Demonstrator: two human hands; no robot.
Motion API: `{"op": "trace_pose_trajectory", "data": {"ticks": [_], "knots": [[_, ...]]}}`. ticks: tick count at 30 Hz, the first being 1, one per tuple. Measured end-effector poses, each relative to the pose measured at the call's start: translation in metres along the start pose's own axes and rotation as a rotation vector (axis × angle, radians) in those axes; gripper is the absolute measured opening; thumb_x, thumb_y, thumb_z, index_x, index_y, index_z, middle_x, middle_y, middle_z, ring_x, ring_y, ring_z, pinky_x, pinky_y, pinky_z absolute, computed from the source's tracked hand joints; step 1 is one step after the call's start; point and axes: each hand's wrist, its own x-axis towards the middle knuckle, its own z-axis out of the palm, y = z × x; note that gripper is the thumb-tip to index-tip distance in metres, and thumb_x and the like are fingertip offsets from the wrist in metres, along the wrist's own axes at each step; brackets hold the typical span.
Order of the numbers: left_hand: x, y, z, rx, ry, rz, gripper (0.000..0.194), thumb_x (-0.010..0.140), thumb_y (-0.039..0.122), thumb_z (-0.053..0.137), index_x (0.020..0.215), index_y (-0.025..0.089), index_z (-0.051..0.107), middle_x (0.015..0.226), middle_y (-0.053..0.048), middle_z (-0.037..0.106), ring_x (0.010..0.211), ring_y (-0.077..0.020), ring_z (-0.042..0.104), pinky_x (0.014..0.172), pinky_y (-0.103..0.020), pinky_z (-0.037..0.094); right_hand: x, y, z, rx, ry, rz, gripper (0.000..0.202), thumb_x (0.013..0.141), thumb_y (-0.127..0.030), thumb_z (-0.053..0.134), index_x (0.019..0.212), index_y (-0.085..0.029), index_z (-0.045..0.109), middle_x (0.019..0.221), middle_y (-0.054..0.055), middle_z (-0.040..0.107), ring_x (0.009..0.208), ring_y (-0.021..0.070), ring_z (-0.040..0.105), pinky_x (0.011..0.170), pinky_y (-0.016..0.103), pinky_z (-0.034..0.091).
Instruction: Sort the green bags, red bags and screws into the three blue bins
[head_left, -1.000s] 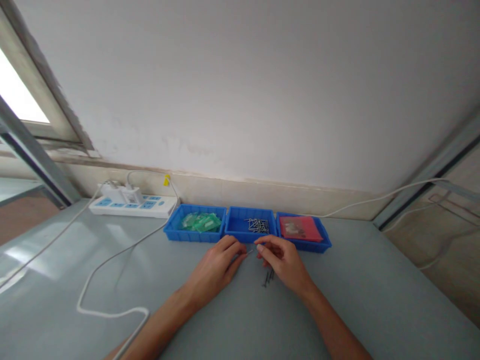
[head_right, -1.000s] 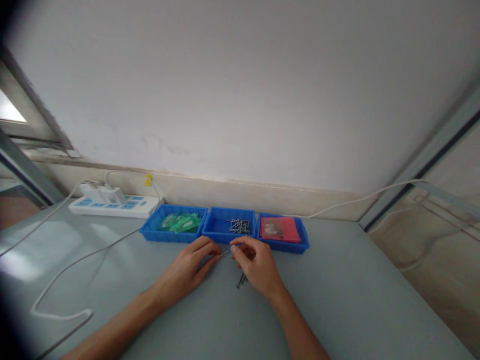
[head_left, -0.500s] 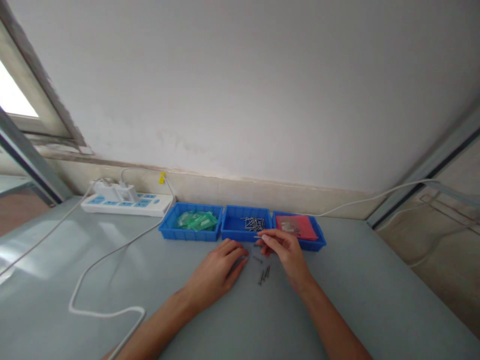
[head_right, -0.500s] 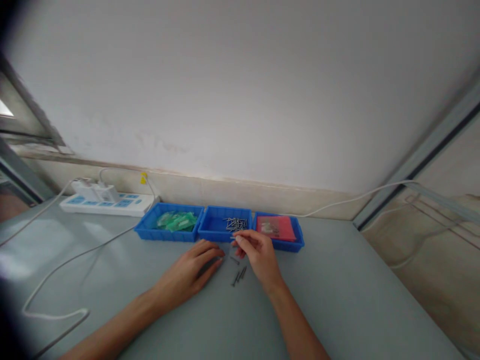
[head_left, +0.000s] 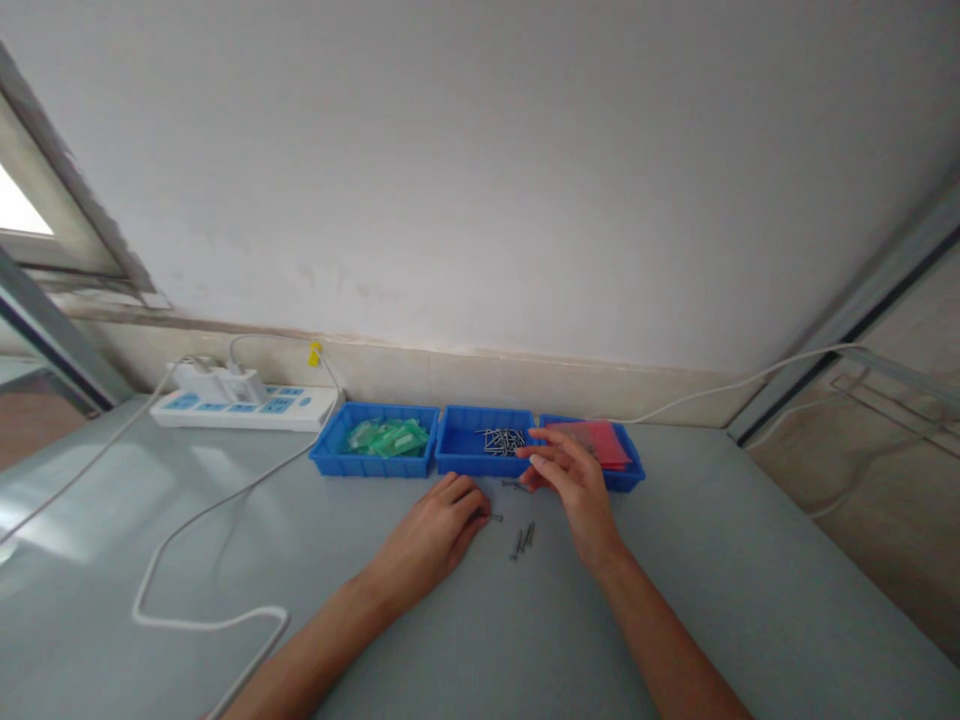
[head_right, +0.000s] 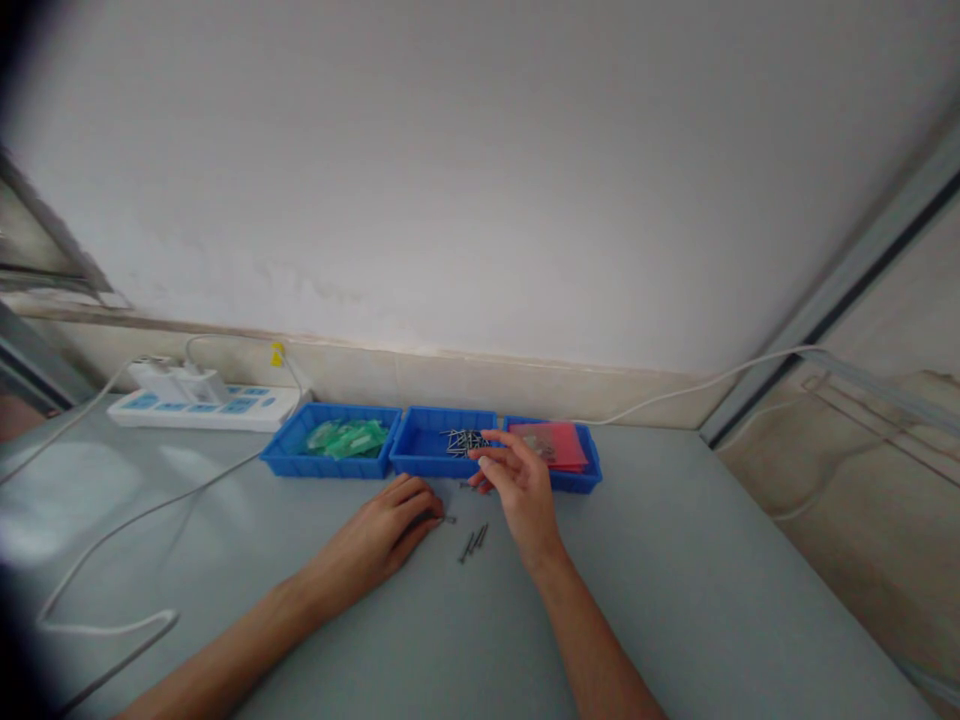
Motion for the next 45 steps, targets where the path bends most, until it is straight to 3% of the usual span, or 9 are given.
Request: {"op": "trace_pose_trajectory", "data": {"ticks": [6, 10, 14, 25, 29, 33, 37, 41, 45], "knots": [[-0.001, 0.0, -0.001, -0.041, 0.053, -0.022, 0.014, 0.1, 0.018, 0.05, 0.092, 0.019, 0.061, 0.093, -0.005, 0.062, 0.09, -0.0226, 0.059, 0.081, -0.034, 0.052, 0.0, 0.004, -0.003, -0.153, -0.063, -0.017, 0.023, 0.081, -0.04, 0.071, 0.094, -0.021, 0.073, 0.07, 0.002, 0.073, 0.055, 0.0154, 0.063, 0.055, 0.028, 0.05], [-0.001, 0.001, -0.005, -0.104, 0.17, -0.01, 0.013, 0.102, 0.019, 0.048, 0.097, 0.019, 0.06, 0.097, -0.005, 0.062, 0.094, -0.0214, 0.059, 0.085, -0.034, 0.051, -0.005, 0.008, -0.001, -0.362, -0.205, 0.0, 0.026, 0.086, -0.044, 0.069, 0.091, -0.02, 0.076, 0.067, 0.002, 0.07, 0.055, 0.0154, 0.061, 0.053, 0.027, 0.048], [-0.003, 0.001, -0.003, -0.148, 0.243, -0.008, 0.012, 0.102, 0.02, 0.048, 0.099, 0.02, 0.059, 0.098, -0.005, 0.062, 0.094, -0.0201, 0.06, 0.086, -0.033, 0.051, -0.006, 0.011, 0.004, -0.253, -0.346, 0.089, 0.032, 0.086, -0.049, 0.069, 0.083, -0.018, 0.077, 0.073, 0.004, 0.073, 0.06, 0.0156, 0.065, 0.057, 0.027, 0.051], [-0.004, 0.003, 0.001, -0.17, 0.266, -0.039, 0.014, 0.101, 0.022, 0.049, 0.097, 0.02, 0.063, 0.097, -0.005, 0.065, 0.093, -0.0199, 0.064, 0.086, -0.033, 0.055, -0.005, 0.014, 0.008, -0.114, -0.299, 0.165, 0.032, 0.079, -0.05, 0.076, 0.081, -0.018, 0.076, 0.068, 0.003, 0.074, 0.059, 0.0166, 0.068, 0.057, 0.029, 0.056], [-0.004, 0.005, 0.0, -0.101, 0.304, -0.047, 0.02, 0.103, 0.025, 0.048, 0.115, 0.019, 0.063, 0.11, -0.009, 0.066, 0.102, -0.0219, 0.065, 0.093, -0.036, 0.056, -0.003, 0.009, 0.006, -0.079, -0.201, 0.095, 0.029, 0.078, -0.046, 0.078, 0.089, -0.02, 0.078, 0.079, 0.005, 0.078, 0.068, 0.0196, 0.072, 0.067, 0.033, 0.059], [0.001, 0.005, -0.004, 0.053, 0.152, 0.013, 0.027, 0.102, 0.02, 0.044, 0.122, 0.018, 0.063, 0.113, -0.011, 0.067, 0.103, -0.0251, 0.066, 0.094, -0.041, 0.057, 0.001, 0.004, 0.001, 0.026, -0.069, 0.038, 0.046, 0.077, -0.041, 0.08, 0.118, -0.024, 0.071, 0.104, 0.008, 0.079, 0.085, 0.0227, 0.075, 0.08, 0.038, 0.059], [0.017, 0.008, 0.0, 0.184, -0.024, 0.015, 0.028, 0.101, 0.014, 0.043, 0.116, 0.015, 0.066, 0.103, -0.011, 0.068, 0.095, -0.0249, 0.068, 0.086, -0.039, 0.059, 0.004, 0.004, -0.005, 0.001, 0.036, 0.0, 0.035, 0.078, -0.041, 0.078, 0.106, -0.021, 0.073, 0.089, 0.007, 0.079, 0.069, 0.0198, 0.072, 0.066, 0.034, 0.058], [0.031, 0.01, 0.01, 0.264, -0.042, -0.021, 0.023, 0.099, 0.013, 0.045, 0.095, 0.016, 0.068, 0.095, -0.01, 0.066, 0.09, -0.0236, 0.067, 0.08, -0.035, 0.059, 0.005, 0.004, -0.006, -0.015, 0.037, -0.011, 0.031, 0.077, -0.042, 0.077, 0.098, -0.02, 0.074, 0.08, 0.005, 0.077, 0.058, 0.0168, 0.066, 0.058, 0.03, 0.054], [0.024, 0.006, 0.014, 0.257, -0.008, -0.049, 0.024, 0.099, 0.012, 0.043, 0.093, 0.017, 0.065, 0.092, -0.008, 0.065, 0.086, -0.0222, 0.067, 0.077, -0.034, 0.058, 0.005, 0.003, -0.004, -0.019, -0.005, -0.013, 0.028, 0.078, -0.041, 0.075, 0.096, -0.02, 0.074, 0.075, 0.004, 0.075, 0.057, 0.0163, 0.065, 0.057, 0.03, 0.053]]}}
